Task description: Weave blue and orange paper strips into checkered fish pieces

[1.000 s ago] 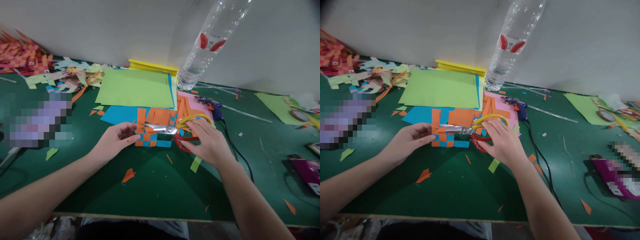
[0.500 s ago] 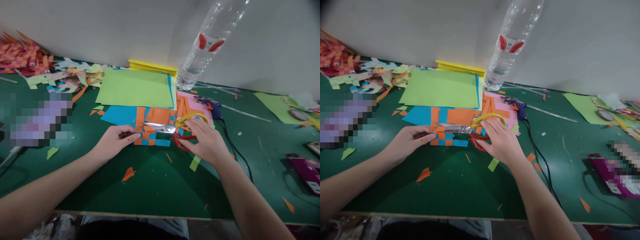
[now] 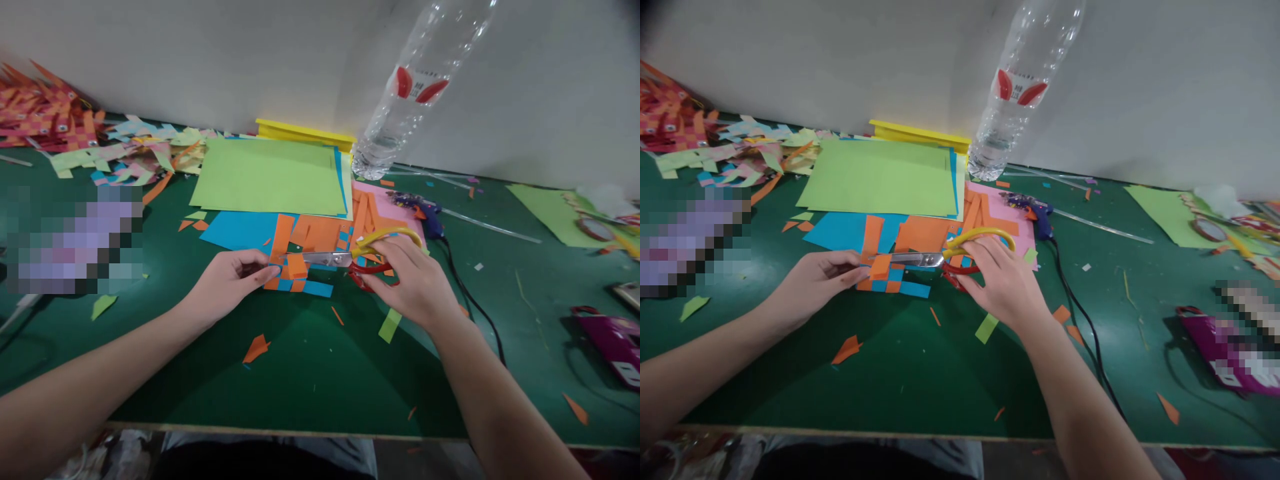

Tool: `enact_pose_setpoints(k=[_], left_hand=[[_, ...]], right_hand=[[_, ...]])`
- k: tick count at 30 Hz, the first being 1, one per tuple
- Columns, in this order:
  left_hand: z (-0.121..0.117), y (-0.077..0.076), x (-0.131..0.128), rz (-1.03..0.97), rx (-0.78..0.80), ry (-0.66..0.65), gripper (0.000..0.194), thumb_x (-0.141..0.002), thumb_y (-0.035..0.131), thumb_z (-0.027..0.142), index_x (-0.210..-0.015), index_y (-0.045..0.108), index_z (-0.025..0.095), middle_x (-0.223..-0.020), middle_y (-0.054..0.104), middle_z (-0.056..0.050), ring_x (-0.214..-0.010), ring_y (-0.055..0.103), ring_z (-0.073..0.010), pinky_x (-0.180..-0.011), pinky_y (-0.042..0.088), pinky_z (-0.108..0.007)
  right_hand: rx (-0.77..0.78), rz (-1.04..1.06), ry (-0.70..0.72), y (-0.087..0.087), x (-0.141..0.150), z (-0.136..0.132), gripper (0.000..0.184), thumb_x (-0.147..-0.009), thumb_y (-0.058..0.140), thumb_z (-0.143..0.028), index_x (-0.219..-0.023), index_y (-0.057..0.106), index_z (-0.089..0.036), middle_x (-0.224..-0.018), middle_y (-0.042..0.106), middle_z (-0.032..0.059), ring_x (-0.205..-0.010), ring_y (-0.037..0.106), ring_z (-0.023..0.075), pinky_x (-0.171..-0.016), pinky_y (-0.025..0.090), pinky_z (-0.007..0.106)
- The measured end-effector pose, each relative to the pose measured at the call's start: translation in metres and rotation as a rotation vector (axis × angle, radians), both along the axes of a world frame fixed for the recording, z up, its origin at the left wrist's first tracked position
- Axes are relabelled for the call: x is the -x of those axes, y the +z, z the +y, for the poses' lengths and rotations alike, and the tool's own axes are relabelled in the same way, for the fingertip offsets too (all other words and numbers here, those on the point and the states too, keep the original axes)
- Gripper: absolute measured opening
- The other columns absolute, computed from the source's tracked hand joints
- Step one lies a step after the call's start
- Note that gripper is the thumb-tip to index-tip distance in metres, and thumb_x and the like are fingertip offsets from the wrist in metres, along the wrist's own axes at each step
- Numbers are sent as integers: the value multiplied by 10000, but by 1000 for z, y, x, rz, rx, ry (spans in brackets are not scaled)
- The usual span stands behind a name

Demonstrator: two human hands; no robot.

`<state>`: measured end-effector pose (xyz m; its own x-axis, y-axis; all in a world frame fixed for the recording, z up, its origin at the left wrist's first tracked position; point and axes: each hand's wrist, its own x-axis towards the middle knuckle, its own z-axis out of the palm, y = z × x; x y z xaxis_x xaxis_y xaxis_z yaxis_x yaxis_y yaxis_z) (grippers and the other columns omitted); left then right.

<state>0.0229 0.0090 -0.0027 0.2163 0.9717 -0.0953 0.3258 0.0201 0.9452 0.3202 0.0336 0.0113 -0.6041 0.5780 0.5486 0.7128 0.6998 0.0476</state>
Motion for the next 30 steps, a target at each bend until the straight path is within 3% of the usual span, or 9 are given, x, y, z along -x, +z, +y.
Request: enact_pose_setpoints(k=[8,16,30], left_hand=[[0,-1,2,-37,5,44,245,-826,656,416,-752,649,183,-694,587,26,-645,510,-110,-581,357,-216],[2,-9,4,-162,11,97,205,-824,689,426,-864,681,225,-802,657,34,-734,581,-106,-658,423,-198],[2,-4,2,-215,43,107,221,-812,706,420,-931,722,234,-947,743,-2,-869,675,-164,-793,522,-251]], right_hand=[[18,79,-13,5,0,-2,316,-744,686,-166,-1029,553,-200,-916,636,67,-837,621,224,-677,521,351],[71,96,-85,4,1,-3,347,-737,695,-210,-1043,531,-206,-948,633,70,-890,609,239,-731,519,367],[129,5,-156,7,4,-7,451,-691,701,-343,-1041,451,-210,-995,571,82,-956,545,280,-849,426,447]])
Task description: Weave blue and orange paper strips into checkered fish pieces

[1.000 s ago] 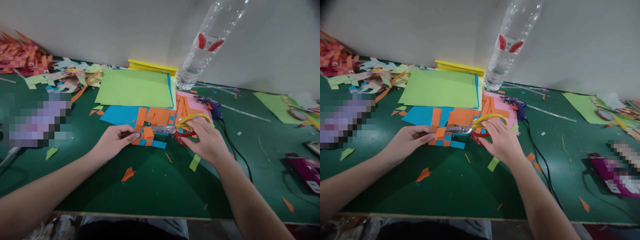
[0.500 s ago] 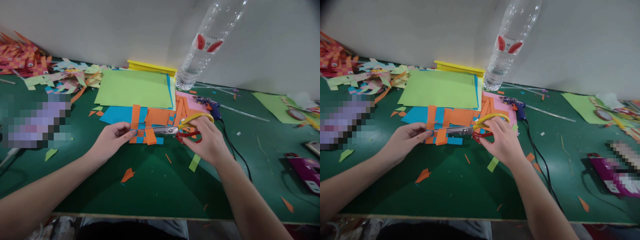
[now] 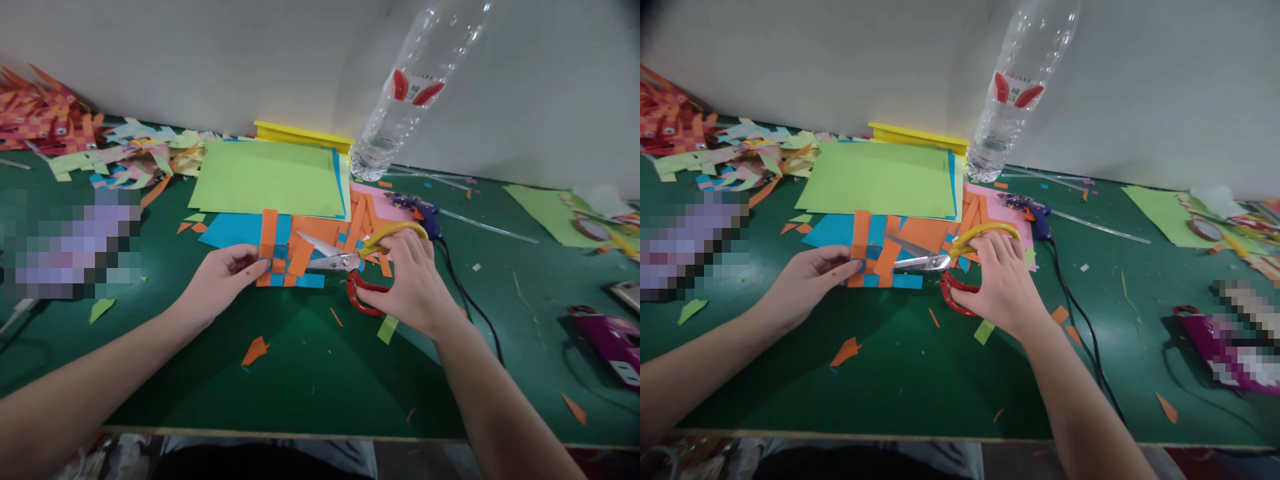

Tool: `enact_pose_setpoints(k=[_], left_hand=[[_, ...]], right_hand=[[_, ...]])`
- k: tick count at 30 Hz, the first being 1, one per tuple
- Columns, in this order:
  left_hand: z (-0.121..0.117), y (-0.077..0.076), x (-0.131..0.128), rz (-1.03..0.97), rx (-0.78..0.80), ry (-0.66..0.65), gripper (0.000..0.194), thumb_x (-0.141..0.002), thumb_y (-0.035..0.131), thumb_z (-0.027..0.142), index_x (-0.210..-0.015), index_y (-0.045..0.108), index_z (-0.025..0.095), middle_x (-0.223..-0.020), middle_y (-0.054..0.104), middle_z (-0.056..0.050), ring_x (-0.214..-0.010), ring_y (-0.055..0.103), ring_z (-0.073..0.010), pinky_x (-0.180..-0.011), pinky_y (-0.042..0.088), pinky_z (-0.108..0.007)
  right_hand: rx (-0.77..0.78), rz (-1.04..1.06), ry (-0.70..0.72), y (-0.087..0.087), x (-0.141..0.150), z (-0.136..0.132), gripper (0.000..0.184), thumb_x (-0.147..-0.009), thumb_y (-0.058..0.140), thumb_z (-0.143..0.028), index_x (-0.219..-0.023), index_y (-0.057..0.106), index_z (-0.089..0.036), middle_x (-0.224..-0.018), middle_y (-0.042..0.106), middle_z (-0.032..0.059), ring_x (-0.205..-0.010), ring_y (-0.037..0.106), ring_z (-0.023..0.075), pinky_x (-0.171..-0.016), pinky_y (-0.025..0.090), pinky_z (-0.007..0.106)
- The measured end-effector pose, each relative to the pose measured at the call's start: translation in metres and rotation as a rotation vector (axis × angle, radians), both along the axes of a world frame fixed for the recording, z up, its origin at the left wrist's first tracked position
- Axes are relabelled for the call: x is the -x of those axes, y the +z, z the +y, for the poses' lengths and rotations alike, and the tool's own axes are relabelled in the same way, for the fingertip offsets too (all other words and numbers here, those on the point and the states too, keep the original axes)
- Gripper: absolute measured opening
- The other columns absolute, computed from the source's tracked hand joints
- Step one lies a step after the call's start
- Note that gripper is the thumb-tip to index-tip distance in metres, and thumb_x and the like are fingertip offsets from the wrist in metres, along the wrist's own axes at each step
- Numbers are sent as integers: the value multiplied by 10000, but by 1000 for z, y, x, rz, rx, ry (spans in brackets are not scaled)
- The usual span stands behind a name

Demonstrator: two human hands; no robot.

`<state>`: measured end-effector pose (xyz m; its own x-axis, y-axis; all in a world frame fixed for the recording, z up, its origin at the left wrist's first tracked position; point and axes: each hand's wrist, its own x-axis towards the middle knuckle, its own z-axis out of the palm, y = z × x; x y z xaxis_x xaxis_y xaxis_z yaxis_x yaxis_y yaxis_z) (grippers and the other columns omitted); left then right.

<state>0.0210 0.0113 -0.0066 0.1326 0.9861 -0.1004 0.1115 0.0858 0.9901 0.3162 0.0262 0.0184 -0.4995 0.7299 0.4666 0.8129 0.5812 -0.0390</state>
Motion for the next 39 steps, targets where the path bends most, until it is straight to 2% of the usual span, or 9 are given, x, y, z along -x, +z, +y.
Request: enact_pose_setpoints(k=[5,11,14,23,28,33,39], left_hand=[[0,1,1,41,21,0,248,-817,691,430,-955,728,228,-945,745,-13,-870,674,-179,-795,526,-272],[-1,1,2,123,-28,13,229,-812,680,436,-815,694,208,-878,728,-13,-822,653,-191,-690,510,-263],[-1,2,2,135,-27,23,236,-812,674,441,-842,694,208,-839,714,-14,-787,643,-189,-661,499,-259],[-1,5,1,107,-41,58,246,-824,666,412,-964,725,218,-926,726,-24,-825,637,-184,-701,495,-255],[-2,2,1,92,-32,56,269,-833,650,394,-1041,724,240,-1046,733,-25,-890,654,-199,-736,512,-270],[-2,0,2,63,-18,62,281,-824,661,392,-1046,722,231,-1031,739,-36,-918,666,-214,-772,531,-298],[-1,0,2,85,-21,66,265,-831,652,387,-1033,724,231,-1018,741,-40,-898,671,-210,-757,538,-298]], right_hand=[[-12,-27,-5,-1,0,1,474,-695,693,-353,-1071,441,-214,-1011,563,87,-970,540,287,-867,420,465],[4,-68,-12,-4,-2,3,545,-698,692,-390,-1151,440,-222,-1053,570,100,-1018,544,316,-898,405,499],[-12,-76,16,-3,-3,3,525,-721,683,-394,-1154,452,-209,-1061,579,106,-1027,547,311,-903,408,484],[-64,-64,99,-4,-5,5,424,-773,670,-355,-1136,516,-198,-1052,635,95,-1010,583,287,-888,425,457],[-75,-38,104,-6,-6,6,423,-805,647,-340,-1183,519,-202,-1059,644,102,-1010,598,294,-882,460,485],[-85,37,96,-7,-7,6,413,-832,621,-295,-1214,527,-168,-1057,644,138,-1028,613,300,-845,523,474],[-103,70,63,-9,-7,8,398,-813,627,-261,-1197,549,-190,-1034,658,121,-991,630,294,-813,542,473]])
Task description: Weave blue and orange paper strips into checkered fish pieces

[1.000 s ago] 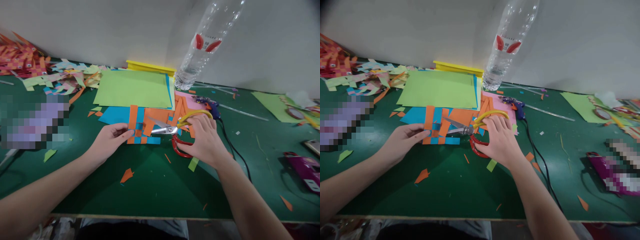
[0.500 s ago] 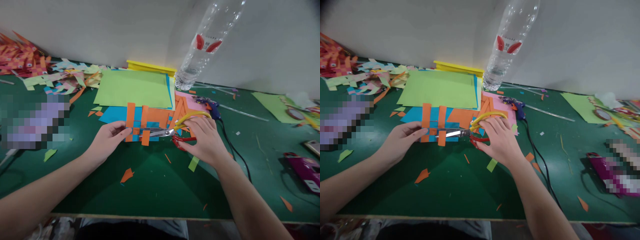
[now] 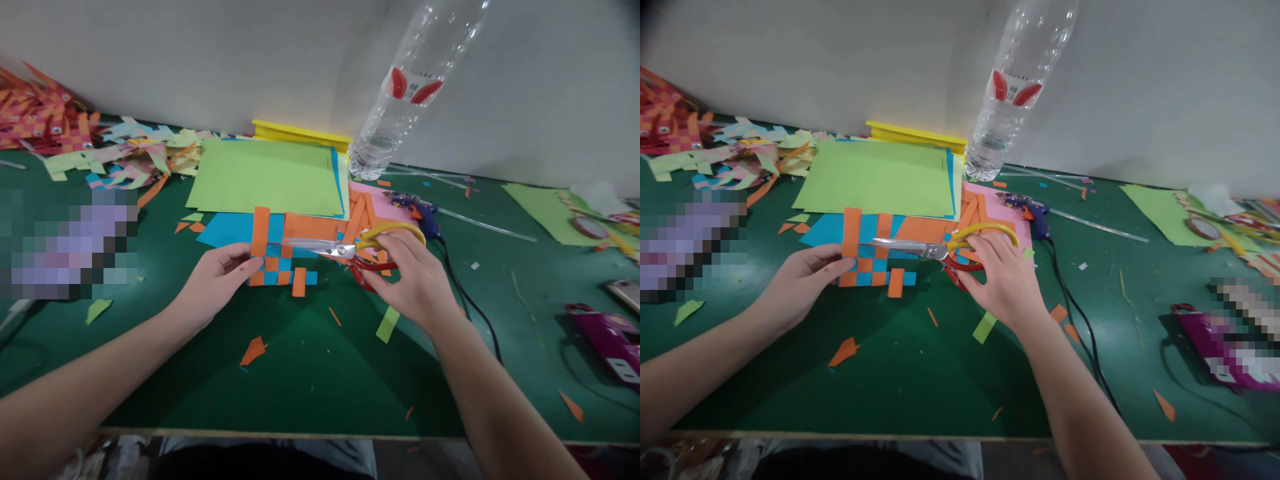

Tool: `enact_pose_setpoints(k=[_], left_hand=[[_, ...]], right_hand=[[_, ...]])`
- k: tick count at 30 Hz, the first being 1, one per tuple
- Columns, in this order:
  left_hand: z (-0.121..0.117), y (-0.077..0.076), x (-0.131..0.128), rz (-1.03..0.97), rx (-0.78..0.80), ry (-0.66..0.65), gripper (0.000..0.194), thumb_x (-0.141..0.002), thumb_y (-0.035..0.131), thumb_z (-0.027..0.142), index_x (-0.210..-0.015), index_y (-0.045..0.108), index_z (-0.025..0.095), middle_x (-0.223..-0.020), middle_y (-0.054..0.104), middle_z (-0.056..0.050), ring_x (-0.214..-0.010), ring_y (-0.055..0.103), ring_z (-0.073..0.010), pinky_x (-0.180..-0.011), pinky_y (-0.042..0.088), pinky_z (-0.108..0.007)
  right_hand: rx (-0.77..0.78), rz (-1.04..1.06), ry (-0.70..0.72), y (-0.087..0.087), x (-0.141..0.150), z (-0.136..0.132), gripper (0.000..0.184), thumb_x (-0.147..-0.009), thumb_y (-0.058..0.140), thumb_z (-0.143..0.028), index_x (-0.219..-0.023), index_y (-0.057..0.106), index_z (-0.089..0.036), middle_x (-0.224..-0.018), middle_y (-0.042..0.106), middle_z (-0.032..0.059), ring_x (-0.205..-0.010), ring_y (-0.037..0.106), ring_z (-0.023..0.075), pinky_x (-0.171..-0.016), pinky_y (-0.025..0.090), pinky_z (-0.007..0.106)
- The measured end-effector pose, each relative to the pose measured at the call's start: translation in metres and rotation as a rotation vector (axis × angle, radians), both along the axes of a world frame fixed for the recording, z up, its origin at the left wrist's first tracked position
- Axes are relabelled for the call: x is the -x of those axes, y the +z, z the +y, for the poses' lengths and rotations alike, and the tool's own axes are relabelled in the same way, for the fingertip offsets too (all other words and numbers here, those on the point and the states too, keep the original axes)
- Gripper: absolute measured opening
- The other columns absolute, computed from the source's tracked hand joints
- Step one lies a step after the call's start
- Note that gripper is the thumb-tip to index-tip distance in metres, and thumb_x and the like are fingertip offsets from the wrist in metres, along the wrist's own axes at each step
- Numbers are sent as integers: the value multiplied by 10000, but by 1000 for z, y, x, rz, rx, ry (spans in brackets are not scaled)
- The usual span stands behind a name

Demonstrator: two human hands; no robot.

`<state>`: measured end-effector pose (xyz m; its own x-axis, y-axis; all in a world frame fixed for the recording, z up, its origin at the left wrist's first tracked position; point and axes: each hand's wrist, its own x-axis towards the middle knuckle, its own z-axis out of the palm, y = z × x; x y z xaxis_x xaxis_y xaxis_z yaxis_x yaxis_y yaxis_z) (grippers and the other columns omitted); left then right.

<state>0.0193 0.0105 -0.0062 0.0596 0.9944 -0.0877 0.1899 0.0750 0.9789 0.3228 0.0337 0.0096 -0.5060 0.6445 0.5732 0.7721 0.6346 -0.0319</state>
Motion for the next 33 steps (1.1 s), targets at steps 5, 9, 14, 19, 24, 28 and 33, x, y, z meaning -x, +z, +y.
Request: enact_pose_setpoints(k=[5,9,14,19,24,28,33], left_hand=[[1,-1,0,1,-13,-13,266,-841,648,384,-1053,722,240,-1050,736,-38,-923,664,-202,-778,532,-286],[0,-2,1,2,-7,-15,271,-844,650,392,-1064,720,249,-1077,732,-31,-942,664,-201,-804,529,-282],[-1,-3,0,-25,2,-25,332,-837,649,423,-1095,710,222,-1079,732,-52,-974,671,-236,-842,543,-330],[-1,-2,-2,-57,-27,-91,267,-839,645,406,-1023,731,234,-971,744,-35,-935,674,-213,-861,529,-319],[-2,1,-2,29,-54,-140,227,-822,643,395,-949,738,232,-972,731,-38,-907,665,-219,-813,523,-320],[-5,8,-5,21,-47,-217,233,-810,641,383,-970,738,242,-982,727,-36,-920,655,-223,-796,519,-312],[-6,15,-7,21,-69,-270,183,-814,625,346,-924,734,249,-905,723,-16,-796,640,-190,-668,500,-270]], right_hand=[[15,-18,3,3,3,-2,370,-781,652,-247,-1130,542,-189,-1013,648,108,-972,624,283,-816,530,448],[55,-14,-24,6,5,-5,391,-770,651,-261,-1131,511,-210,-1011,630,97,-979,610,283,-814,510,440],[108,8,-28,6,8,-6,454,-739,663,-332,-1140,484,-218,-1033,618,100,-1013,589,306,-865,464,483],[117,8,14,5,15,-11,463,-740,649,-340,-1150,471,-218,-1056,609,111,-1020,582,313,-871,454,490],[127,-1,26,3,20,-14,489,-740,653,-361,-1157,469,-185,-1068,600,135,-1030,577,321,-878,458,494],[136,-1,28,4,20,-15,492,-740,657,-353,-1166,475,-187,-1076,604,141,-1038,577,323,-889,455,506],[140,-8,52,5,19,-15,469,-749,658,-335,-1156,487,-176,-1070,615,142,-1035,586,315,-893,450,497]])
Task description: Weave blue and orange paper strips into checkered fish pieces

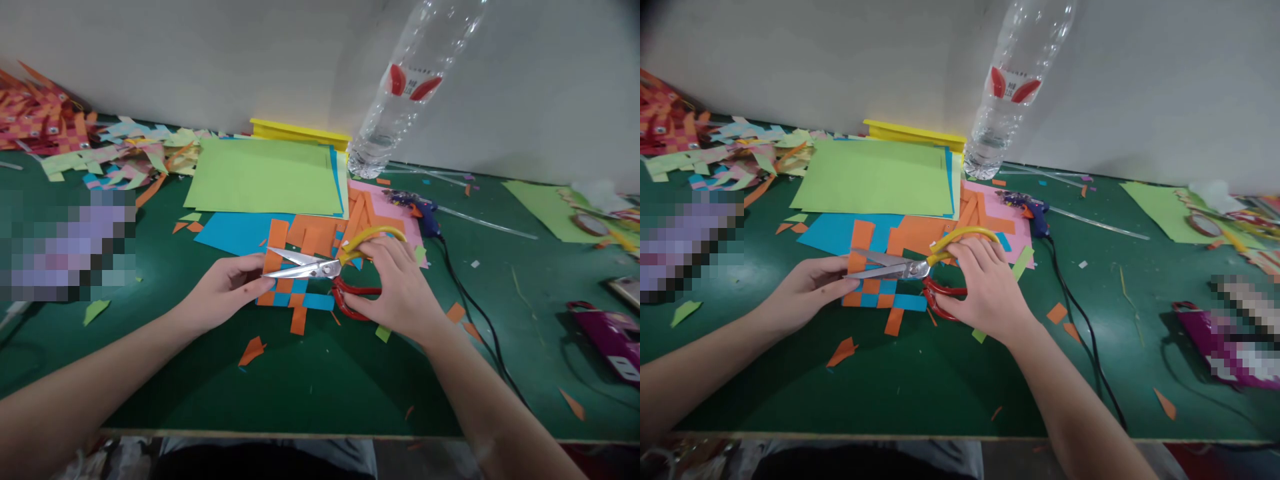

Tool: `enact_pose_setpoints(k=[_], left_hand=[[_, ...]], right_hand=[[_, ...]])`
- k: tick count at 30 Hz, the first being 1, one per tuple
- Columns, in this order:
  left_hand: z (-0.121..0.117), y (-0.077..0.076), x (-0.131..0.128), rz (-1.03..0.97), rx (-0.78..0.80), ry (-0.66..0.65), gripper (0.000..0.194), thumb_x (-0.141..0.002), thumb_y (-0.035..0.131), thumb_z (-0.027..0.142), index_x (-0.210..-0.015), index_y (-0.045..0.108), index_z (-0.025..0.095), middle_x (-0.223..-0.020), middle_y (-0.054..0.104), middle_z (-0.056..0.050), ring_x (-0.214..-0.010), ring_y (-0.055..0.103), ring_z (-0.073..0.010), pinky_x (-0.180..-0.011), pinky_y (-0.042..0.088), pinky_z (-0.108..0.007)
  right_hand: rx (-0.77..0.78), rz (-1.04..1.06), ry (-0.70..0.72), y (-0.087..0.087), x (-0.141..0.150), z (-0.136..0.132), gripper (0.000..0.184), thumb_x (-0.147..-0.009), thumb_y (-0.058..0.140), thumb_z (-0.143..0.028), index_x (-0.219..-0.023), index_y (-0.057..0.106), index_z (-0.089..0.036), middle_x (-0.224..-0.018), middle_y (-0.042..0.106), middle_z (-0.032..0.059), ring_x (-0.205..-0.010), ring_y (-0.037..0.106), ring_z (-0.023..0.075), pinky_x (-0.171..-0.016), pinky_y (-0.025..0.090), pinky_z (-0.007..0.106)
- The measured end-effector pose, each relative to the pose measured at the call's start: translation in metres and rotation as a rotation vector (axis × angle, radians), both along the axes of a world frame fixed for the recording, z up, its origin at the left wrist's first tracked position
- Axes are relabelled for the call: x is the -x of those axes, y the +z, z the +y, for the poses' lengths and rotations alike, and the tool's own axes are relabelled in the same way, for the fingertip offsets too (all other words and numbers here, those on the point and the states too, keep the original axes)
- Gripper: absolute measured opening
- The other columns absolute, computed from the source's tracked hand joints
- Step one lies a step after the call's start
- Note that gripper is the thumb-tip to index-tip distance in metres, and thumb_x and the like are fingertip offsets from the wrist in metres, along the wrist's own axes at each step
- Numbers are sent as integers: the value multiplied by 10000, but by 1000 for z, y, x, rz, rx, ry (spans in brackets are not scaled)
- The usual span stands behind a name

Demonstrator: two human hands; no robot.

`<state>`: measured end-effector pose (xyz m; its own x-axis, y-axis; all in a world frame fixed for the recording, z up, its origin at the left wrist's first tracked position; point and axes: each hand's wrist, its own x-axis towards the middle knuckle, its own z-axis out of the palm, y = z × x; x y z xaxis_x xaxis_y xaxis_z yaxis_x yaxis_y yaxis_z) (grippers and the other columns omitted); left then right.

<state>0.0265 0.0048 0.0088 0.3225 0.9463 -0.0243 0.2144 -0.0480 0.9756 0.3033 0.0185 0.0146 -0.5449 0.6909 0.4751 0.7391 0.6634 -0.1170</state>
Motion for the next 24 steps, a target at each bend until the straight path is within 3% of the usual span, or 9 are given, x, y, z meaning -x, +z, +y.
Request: enact_pose_setpoints(k=[4,8,12,17,21,24], left_hand=[[1,-2,1,-9,-35,-39,150,-834,608,317,-901,721,243,-837,689,-6,-700,585,-149,-590,454,-234],[2,-6,2,8,-124,-63,135,-839,609,303,-775,684,210,-645,539,28,-567,445,-112,-500,368,-211],[3,-6,1,18,-148,-74,160,-846,594,264,-720,671,203,-625,514,32,-558,418,-109,-496,348,-209],[3,-3,0,-3,-131,-87,135,-841,585,237,-846,720,225,-680,614,23,-570,473,-113,-509,380,-209],[4,-4,0,28,-85,-94,225,-853,580,268,-1018,725,220,-924,715,-24,-703,577,-148,-573,437,-235],[4,-4,0,28,-77,-101,239,-859,573,275,-1037,725,225,-1041,720,-33,-802,614,-172,-618,461,-248]], right_hand=[[0,-1,20,1,1,1,457,-752,659,-328,-1143,488,-165,-1062,621,141,-1032,590,306,-902,450,484],[5,-7,30,3,3,0,445,-758,655,-338,-1129,490,-153,-1059,616,148,-1031,591,301,-910,452,475],[22,-2,39,3,3,0,441,-765,651,-335,-1136,483,-166,-1073,613,140,-1040,587,293,-921,457,470],[33,-10,48,2,2,0,439,-770,648,-342,-1129,493,-143,-1080,616,158,-1043,581,300,-931,459,489],[25,-26,63,1,0,1,441,-781,639,-349,-1136,498,-127,-1092,619,174,-1057,581,312,-939,459,507],[13,-28,75,1,-1,2,450,-787,636,-343,-1157,491,-131,-1098,625,171,-1069,581,316,-934,468,507]])
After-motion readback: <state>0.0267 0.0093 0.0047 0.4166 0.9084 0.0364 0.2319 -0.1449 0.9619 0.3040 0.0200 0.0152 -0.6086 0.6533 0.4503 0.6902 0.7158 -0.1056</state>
